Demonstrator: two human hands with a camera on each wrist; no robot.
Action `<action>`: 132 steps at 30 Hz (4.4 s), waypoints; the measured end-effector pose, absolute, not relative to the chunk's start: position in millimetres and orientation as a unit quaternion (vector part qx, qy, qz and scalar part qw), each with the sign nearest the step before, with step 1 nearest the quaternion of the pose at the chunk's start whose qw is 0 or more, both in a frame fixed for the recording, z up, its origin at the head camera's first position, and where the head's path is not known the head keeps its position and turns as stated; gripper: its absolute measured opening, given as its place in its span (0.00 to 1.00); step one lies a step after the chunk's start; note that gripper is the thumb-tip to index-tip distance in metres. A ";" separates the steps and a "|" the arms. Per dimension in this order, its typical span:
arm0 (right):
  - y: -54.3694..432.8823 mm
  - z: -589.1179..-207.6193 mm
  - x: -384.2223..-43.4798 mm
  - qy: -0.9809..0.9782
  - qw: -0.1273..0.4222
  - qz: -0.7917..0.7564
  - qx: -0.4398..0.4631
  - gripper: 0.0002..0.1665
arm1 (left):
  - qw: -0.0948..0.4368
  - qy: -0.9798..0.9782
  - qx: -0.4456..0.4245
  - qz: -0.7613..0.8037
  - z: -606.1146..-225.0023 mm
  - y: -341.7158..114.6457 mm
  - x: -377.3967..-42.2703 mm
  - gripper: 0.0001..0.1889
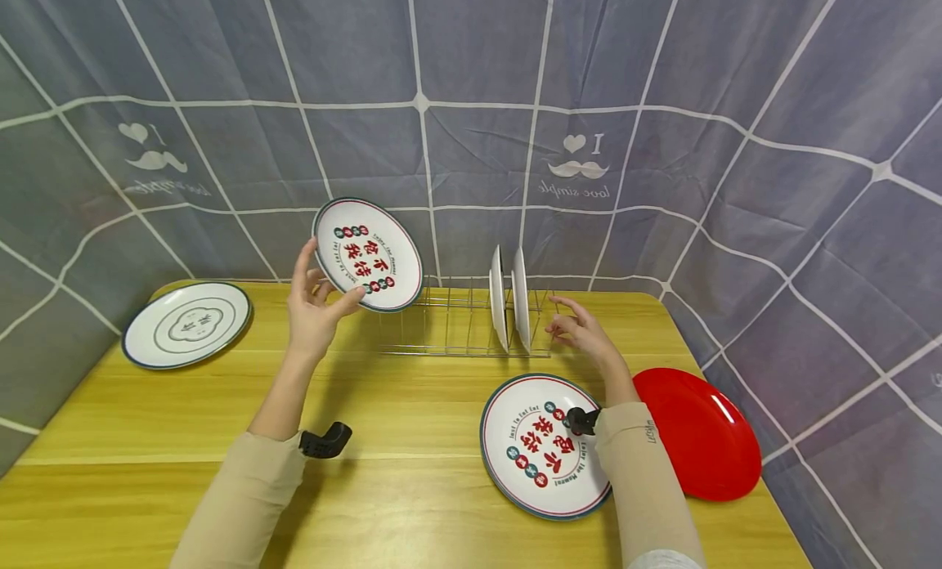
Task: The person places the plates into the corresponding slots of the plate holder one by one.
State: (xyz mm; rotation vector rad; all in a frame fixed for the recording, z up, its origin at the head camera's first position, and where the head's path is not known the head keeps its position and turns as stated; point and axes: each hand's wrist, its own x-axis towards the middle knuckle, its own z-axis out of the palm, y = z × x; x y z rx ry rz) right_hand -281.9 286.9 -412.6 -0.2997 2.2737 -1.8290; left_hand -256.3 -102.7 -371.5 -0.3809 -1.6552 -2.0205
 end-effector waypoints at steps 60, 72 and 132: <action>284.9 -410.0 -282.3 0.775 0.103 -0.614 -0.106 0.28 | 0.045 -0.810 -0.191 -0.552 -391.7 17.2 -273.6 0.42; 288.1 -418.7 -288.8 0.774 0.102 -0.616 -0.103 0.28 | 0.106 -0.728 -0.111 -0.668 -392.8 -80.3 -260.3 0.38; 286.9 -414.0 -286.8 0.771 0.107 -0.620 -0.097 0.28 | 0.192 -0.646 0.391 -0.627 -469.6 -314.0 -235.8 0.46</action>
